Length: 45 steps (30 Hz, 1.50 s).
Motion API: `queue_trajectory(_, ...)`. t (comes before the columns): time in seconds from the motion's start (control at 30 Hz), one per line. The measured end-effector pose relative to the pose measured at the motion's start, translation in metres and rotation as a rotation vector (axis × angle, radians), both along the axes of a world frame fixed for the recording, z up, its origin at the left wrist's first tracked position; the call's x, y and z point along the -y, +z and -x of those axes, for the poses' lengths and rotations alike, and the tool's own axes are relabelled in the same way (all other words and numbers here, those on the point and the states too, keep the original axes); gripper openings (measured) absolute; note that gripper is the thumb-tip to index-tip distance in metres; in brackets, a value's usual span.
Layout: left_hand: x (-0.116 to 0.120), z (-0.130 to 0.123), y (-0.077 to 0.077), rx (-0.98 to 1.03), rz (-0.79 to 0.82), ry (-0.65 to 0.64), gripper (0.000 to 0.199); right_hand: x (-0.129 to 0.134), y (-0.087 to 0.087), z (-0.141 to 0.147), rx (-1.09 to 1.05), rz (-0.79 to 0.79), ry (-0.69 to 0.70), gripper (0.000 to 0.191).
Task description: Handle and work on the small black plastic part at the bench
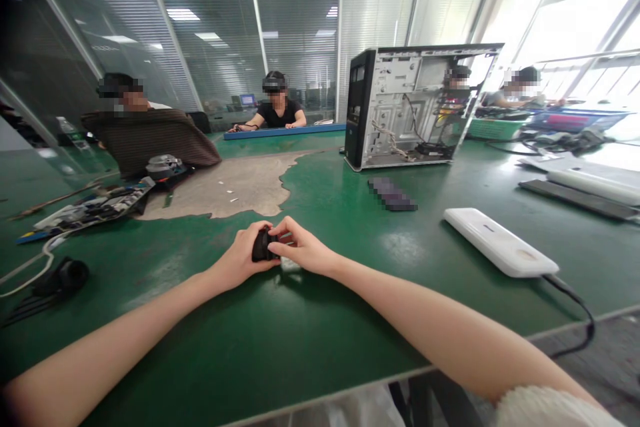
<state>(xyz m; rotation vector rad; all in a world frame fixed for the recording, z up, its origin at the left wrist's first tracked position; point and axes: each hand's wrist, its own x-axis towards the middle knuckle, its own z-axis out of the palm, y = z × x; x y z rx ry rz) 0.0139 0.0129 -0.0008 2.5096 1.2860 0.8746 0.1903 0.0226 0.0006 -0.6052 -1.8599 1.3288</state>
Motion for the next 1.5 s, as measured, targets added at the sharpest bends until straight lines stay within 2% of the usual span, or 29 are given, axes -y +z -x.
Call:
queue_trajectory(0.2, 0.001, -0.001, 0.0, -0.029, -0.008, -0.012, 0.055, -0.004, -0.005, -0.001, 0.06, -0.013, -0.072, 0.03)
queue_trajectory(0.27, 0.001, -0.002, 0.0, -0.039, -0.011, 0.006, 0.054, -0.004, -0.006, -0.004, 0.048, -0.009, -0.034, 0.029)
queue_trajectory(0.37, -0.001, -0.003, -0.001, -0.069, -0.015, 0.011, 0.05, -0.002, -0.006, -0.007, 0.002, -0.012, 0.036, 0.039)
queue_trajectory(0.47, -0.001, -0.004, -0.001, -0.077, -0.017, 0.014, 0.049, 0.0, -0.003, -0.007, -0.032, 0.012, 0.034, 0.032)
queue_trajectory(0.57, -0.001, -0.005, -0.003, -0.071, -0.029, 0.026, 0.051, 0.001, 0.0, -0.006, -0.057, 0.02, -0.036, 0.026)
queue_trajectory(0.73, -0.004, -0.005, -0.004, -0.07, -0.05, 0.025, 0.053, 0.001, 0.001, -0.005, -0.052, 0.017, -0.159, 0.034)
queue_trajectory(0.83, -0.003, -0.004, -0.003, -0.063, -0.063, 0.019, 0.053, 0.001, 0.0, -0.004, -0.028, 0.06, -0.166, 0.032)
queue_trajectory(1.03, 0.002, -0.001, 0.0, -0.058, -0.066, -0.009, 0.056, -0.006, 0.0, 0.002, -0.02, 0.108, -0.088, 0.031)
queue_trajectory(1.2, 0.003, 0.001, 0.001, -0.064, -0.091, -0.057, 0.055, -0.005, 0.0, 0.006, 0.036, 0.139, -0.135, 0.03)
queue_trajectory(1.33, 0.003, 0.002, 0.001, -0.068, -0.102, -0.07, 0.054, 0.003, 0.0, 0.009, 0.011, 0.101, -0.195, 0.03)
queue_trajectory(1.5, 0.003, 0.002, 0.001, -0.058, -0.102, -0.068, 0.053, 0.005, 0.0, 0.009, -0.014, 0.16, -0.18, 0.023)
